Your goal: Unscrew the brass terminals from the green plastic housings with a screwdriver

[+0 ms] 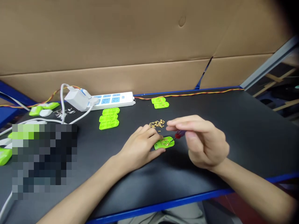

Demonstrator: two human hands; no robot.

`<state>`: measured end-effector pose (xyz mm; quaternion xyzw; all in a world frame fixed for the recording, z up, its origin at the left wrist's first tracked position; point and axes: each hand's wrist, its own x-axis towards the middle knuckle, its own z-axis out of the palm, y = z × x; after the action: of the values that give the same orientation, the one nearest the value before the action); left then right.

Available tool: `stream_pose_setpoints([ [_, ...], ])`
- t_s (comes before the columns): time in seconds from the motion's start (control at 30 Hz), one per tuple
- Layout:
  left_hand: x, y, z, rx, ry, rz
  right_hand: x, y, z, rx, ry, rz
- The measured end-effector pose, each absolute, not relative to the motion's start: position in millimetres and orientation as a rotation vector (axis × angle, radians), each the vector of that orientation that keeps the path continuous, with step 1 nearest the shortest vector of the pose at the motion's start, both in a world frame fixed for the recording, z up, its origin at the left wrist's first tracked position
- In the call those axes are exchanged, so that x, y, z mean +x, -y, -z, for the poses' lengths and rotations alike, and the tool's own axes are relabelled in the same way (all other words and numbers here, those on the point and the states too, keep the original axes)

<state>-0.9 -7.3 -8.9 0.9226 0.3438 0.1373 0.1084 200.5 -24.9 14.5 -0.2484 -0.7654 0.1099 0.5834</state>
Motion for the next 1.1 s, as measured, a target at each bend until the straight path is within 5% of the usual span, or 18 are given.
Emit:
stream_pose_setpoints([
  [0.27,0,7,9,2.726,-1.012,-0.419,199,21,-20,-0.611,1.804,-0.023],
  [1.1,-4,7,-2,2.691,-1.03,-0.502,203,11,-2,-0.729,1.563,-0.196],
])
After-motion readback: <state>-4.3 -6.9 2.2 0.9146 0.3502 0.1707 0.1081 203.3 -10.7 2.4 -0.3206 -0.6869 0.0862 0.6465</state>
